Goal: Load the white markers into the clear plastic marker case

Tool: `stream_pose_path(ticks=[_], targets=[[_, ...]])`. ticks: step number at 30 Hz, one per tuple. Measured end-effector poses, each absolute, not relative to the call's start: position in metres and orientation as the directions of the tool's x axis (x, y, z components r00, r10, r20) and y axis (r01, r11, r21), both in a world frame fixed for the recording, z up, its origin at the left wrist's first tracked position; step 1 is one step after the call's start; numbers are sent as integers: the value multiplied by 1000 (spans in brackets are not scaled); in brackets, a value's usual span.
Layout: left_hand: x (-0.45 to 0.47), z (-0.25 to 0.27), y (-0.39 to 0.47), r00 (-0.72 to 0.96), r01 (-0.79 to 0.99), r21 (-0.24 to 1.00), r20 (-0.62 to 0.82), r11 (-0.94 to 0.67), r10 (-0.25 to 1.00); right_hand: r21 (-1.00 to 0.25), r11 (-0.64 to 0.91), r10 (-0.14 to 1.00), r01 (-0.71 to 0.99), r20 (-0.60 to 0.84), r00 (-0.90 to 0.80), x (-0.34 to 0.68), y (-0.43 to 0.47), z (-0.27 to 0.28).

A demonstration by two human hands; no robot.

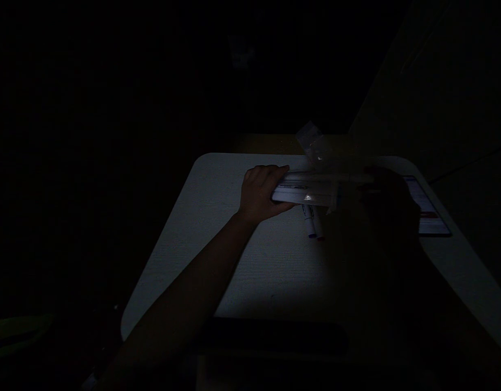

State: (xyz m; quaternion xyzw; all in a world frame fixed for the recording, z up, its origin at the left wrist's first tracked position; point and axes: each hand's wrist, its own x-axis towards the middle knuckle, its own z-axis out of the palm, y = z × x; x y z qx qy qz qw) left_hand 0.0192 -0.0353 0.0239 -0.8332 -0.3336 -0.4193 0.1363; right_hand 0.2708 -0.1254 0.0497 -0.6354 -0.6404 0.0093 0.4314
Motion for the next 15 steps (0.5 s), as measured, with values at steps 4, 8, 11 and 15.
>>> stream_pose_path(ticks=[4, 8, 11, 15], targets=[[19, 23, -35, 427, 661, 50, 796, -749, 430, -465, 270, 820, 843, 570, 52, 264, -134, 55], [19, 24, -35, 427, 669, 40, 797, -743, 427, -370, 294, 840, 881, 541, -53, 260, -137, 57], [19, 24, -35, 422, 661, 19, 817, -750, 393, -301, 285, 851, 910, 516, -96, 257, -137, 56], [20, 24, -35, 426, 657, 15, 818, -754, 387, -263, 288, 866, 921, 482, -134, 254, -135, 53]])
